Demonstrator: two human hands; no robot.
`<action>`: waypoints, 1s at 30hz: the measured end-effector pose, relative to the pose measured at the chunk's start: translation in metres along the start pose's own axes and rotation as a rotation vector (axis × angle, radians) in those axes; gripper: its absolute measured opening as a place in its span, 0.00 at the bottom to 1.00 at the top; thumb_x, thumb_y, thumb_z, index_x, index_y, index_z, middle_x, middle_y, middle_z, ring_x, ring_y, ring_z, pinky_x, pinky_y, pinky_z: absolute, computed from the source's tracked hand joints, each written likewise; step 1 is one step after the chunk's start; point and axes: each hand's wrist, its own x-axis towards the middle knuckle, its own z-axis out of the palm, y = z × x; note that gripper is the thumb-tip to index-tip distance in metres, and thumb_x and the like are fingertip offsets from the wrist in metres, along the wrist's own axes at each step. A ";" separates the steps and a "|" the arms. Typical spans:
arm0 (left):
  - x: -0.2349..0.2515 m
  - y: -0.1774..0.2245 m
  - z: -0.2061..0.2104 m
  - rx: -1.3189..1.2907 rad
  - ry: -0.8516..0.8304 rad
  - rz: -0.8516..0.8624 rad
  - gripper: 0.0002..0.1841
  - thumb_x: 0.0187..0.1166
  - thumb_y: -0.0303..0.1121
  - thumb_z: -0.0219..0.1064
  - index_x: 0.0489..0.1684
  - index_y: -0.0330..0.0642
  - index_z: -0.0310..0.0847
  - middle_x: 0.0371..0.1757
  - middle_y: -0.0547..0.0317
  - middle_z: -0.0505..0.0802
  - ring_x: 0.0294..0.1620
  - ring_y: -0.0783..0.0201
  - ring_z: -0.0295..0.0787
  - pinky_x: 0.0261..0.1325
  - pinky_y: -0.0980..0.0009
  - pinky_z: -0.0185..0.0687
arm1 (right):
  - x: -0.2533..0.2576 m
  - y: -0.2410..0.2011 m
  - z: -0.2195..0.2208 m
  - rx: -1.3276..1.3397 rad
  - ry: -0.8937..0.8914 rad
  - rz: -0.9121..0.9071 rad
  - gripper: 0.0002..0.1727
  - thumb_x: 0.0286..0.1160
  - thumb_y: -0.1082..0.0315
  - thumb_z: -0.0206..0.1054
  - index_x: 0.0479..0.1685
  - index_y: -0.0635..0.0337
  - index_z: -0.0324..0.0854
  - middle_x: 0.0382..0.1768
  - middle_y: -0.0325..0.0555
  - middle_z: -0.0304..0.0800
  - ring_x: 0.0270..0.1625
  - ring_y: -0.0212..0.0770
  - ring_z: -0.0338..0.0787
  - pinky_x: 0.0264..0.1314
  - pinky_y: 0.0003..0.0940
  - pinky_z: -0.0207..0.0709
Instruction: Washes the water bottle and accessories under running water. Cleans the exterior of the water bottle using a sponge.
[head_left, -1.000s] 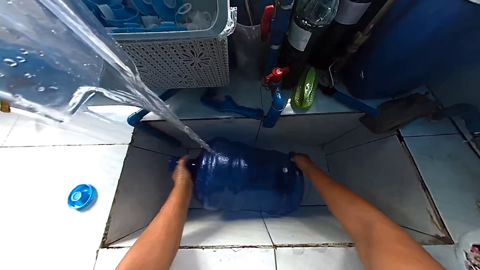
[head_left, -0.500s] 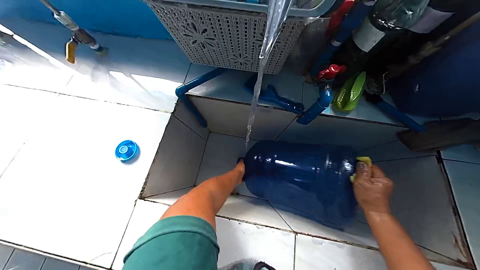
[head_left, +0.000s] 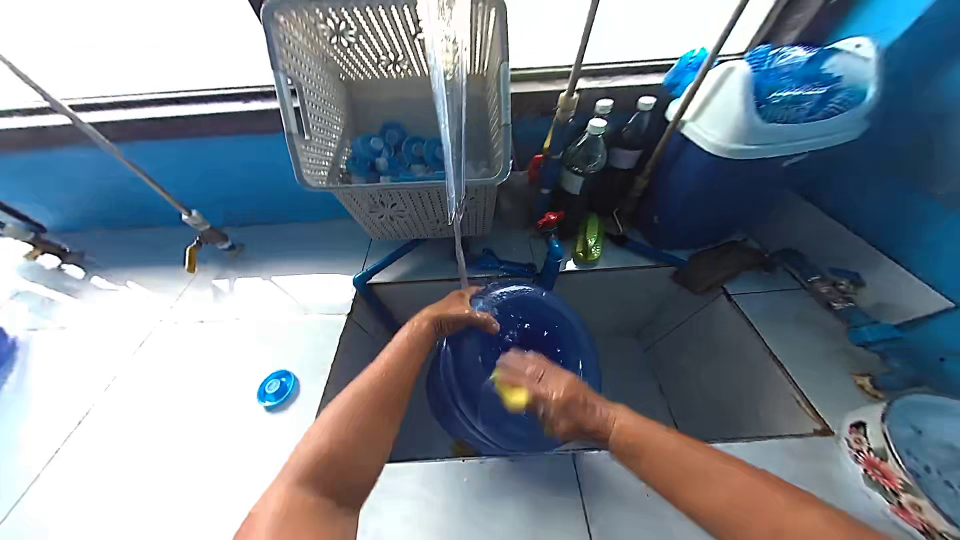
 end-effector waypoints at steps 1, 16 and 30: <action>-0.005 -0.004 0.013 -0.031 0.056 -0.002 0.43 0.58 0.26 0.83 0.79 0.33 0.67 0.63 0.37 0.87 0.62 0.51 0.87 0.67 0.54 0.84 | 0.005 0.027 -0.011 -0.095 0.020 0.142 0.23 0.82 0.69 0.56 0.71 0.67 0.83 0.75 0.61 0.83 0.83 0.60 0.77 0.87 0.57 0.67; -0.060 -0.022 0.076 -0.211 0.506 0.008 0.55 0.50 0.35 0.86 0.86 0.32 0.56 0.76 0.37 0.78 0.75 0.54 0.78 0.78 0.60 0.74 | 0.113 0.015 0.017 0.005 -0.017 0.456 0.20 0.85 0.70 0.54 0.66 0.70 0.85 0.73 0.63 0.84 0.84 0.60 0.73 0.92 0.57 0.55; -0.013 -0.011 -0.038 0.074 0.070 -0.007 0.35 0.72 0.30 0.77 0.81 0.33 0.68 0.68 0.35 0.86 0.67 0.46 0.85 0.72 0.48 0.79 | 0.019 -0.057 0.021 0.057 -0.054 0.058 0.20 0.78 0.73 0.61 0.67 0.64 0.87 0.72 0.57 0.87 0.78 0.57 0.83 0.82 0.56 0.73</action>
